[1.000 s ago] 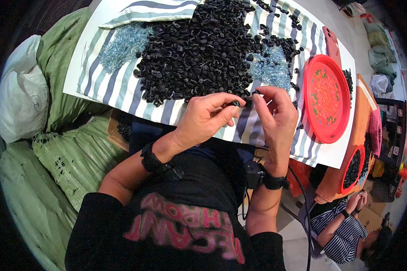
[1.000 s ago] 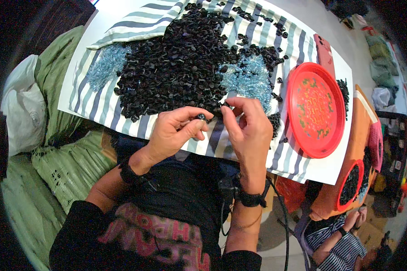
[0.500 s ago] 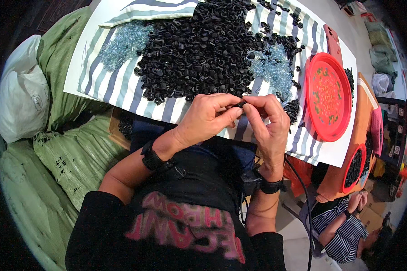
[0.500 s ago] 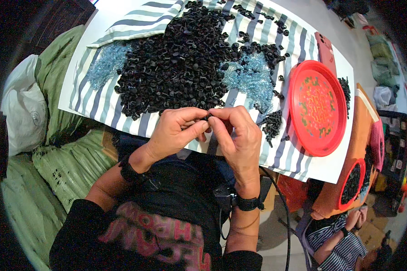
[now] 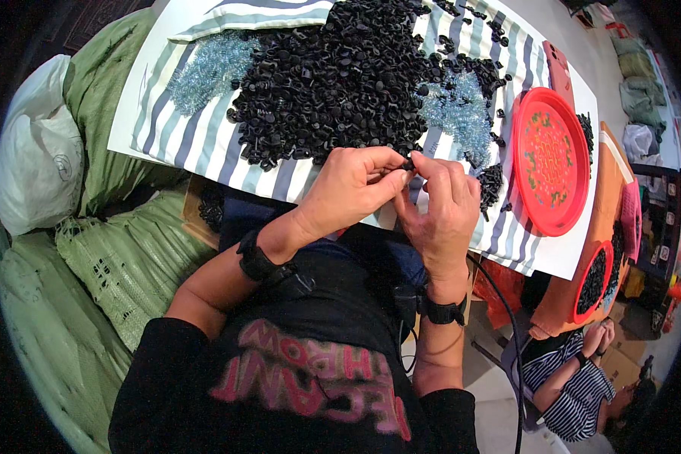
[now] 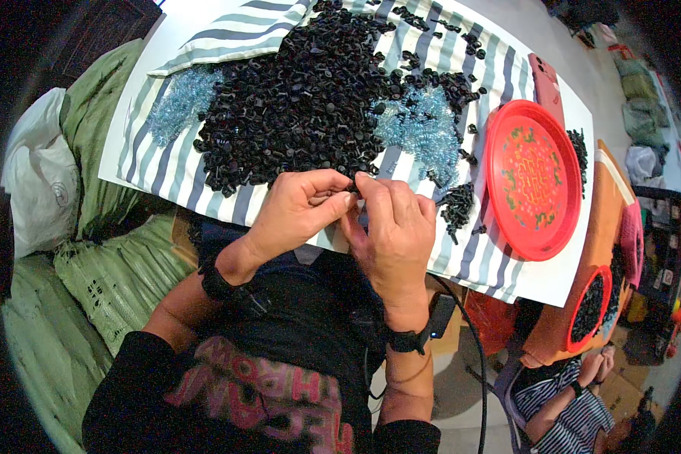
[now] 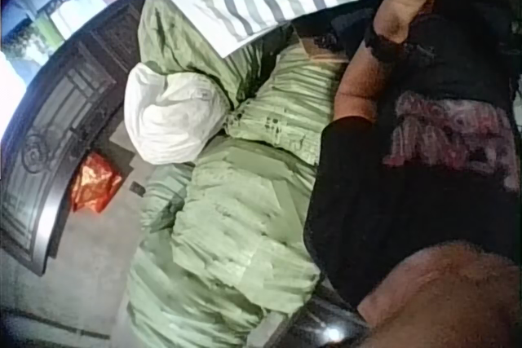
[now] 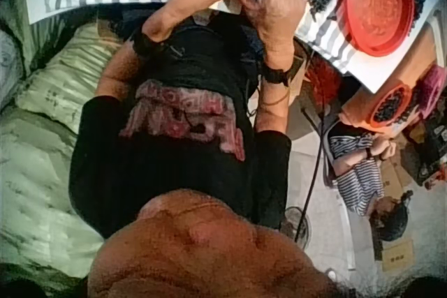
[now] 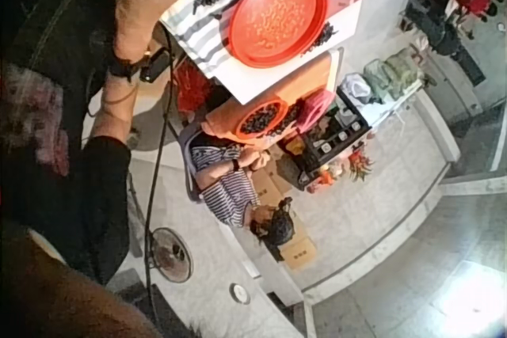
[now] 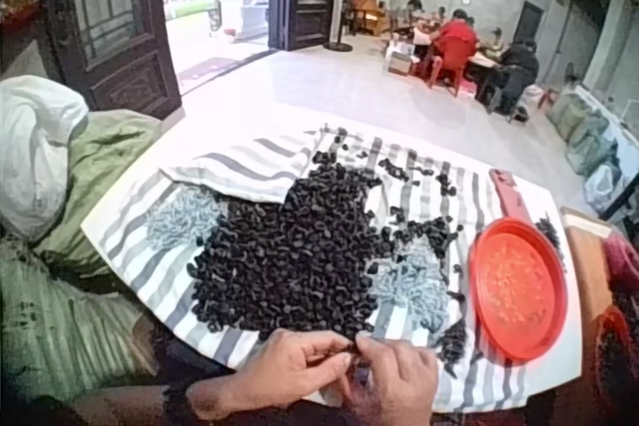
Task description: The person assembles plastic cord locks by hand by inserting a spring into a housing and pressing a button into the top. Once the red tray is full, the person empties the assembled pieces into a cardboard box and continues the process.
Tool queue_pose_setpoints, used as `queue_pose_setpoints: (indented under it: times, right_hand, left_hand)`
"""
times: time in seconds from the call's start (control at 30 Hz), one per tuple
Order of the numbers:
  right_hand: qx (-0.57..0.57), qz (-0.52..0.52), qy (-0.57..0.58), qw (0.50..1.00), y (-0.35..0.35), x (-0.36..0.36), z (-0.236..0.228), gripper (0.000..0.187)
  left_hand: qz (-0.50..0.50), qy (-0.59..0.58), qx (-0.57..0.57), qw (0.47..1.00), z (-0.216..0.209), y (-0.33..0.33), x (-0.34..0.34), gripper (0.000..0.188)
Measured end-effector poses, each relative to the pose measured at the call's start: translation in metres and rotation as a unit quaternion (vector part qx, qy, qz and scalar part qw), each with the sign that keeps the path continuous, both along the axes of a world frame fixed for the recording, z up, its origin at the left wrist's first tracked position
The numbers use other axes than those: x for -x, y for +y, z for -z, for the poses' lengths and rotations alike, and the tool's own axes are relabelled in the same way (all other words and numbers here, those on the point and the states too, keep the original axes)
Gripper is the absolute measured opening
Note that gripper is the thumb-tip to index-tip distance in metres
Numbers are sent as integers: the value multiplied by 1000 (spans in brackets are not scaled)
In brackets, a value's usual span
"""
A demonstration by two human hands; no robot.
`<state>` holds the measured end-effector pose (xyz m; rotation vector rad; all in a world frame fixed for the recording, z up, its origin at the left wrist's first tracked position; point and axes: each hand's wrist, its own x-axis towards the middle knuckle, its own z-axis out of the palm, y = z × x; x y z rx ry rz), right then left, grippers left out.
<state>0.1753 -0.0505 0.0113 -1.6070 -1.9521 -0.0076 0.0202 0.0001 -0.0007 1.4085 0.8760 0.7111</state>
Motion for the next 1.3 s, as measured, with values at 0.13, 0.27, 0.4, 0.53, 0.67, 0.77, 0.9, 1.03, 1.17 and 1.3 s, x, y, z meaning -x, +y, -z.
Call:
queue_pose_setpoints:
  times: [0.13,0.27,0.4,0.53,0.67,0.77,0.9,1.03,1.17,1.3]
  right_hand:
    - [-36,15,-20,999,1,0,4,42]
    - [-64,34,-29,997,0,2,5,40]
    - [-81,47,-21,995,-6,6,15,40]
    - [-74,29,1,997,-3,4,14,41]
    - [-37,-16,16,999,5,-2,10,39]
    - [-28,-7,-5,1000,5,-3,6,38]
    - [-37,-9,-4,999,4,3,10,39]
    - [-20,-3,66,998,6,5,12,40]
    - [-34,-11,43,998,8,6,11,41]
    - [-34,-15,49,998,7,5,10,39]
  left_hand:
    - [3,6,11,1000,1,1,1,18]
    - [38,50,-5,998,-1,4,2,18]
    - [14,95,-52,994,-5,2,2,19]
    - [22,102,-77,992,-1,1,1,19]
    - [13,90,-103,990,4,2,1,18]
    - [13,94,-111,989,3,1,-1,17]
    - [-38,67,-97,992,2,-3,-3,22]
    - [-29,87,-113,989,2,-1,0,23]
    - [-34,103,-151,983,6,-2,-1,18]
    - [-27,113,-137,984,1,-2,0,19]
